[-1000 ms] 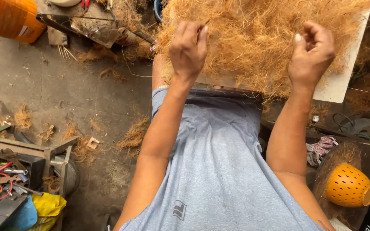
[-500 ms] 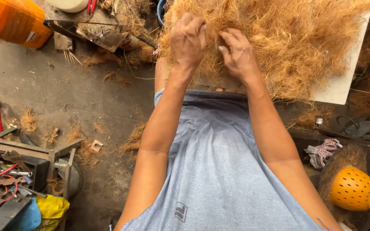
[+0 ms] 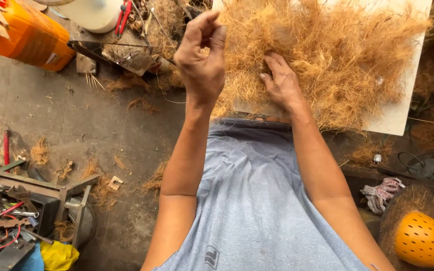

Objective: Manually pulling apart and fluffing a large mass of brown fiber on a workbench to refine the layer and ensure even distribution.

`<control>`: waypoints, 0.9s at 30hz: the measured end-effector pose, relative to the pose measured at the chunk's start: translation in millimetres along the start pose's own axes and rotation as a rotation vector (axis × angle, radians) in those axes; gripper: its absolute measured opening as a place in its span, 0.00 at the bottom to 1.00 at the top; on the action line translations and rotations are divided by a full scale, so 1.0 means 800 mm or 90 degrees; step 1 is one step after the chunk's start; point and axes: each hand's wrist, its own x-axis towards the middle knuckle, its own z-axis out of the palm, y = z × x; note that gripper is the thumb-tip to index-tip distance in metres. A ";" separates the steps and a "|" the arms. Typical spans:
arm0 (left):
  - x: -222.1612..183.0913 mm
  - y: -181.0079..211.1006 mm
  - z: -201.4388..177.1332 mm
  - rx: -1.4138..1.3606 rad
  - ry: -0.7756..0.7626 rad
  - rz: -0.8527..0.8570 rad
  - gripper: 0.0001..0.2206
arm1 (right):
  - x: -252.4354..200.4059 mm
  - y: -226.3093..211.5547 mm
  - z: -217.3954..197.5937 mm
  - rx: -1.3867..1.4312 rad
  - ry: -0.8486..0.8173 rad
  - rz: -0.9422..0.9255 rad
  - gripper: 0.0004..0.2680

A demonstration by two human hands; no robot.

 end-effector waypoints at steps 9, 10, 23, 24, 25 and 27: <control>-0.042 -0.011 0.068 0.174 -0.220 0.126 0.18 | -0.020 -0.125 -0.133 -0.017 0.255 -0.278 0.11; -0.054 -0.020 0.079 0.214 -0.235 0.135 0.18 | -0.022 -0.134 -0.138 -0.024 0.228 -0.347 0.14; -0.060 -0.020 0.093 0.174 -0.288 0.069 0.34 | -0.020 -0.110 -0.134 -0.121 0.274 -0.380 0.03; -0.060 -0.020 0.093 0.158 -0.289 0.065 0.34 | -0.020 -0.109 -0.135 -0.124 0.273 -0.381 0.03; -0.058 -0.020 0.094 0.141 -0.289 0.062 0.34 | -0.020 -0.108 -0.136 -0.127 0.273 -0.383 0.03; -0.059 -0.025 0.098 0.137 -0.294 0.057 0.33 | -0.019 -0.100 -0.134 -0.149 0.276 -0.387 0.03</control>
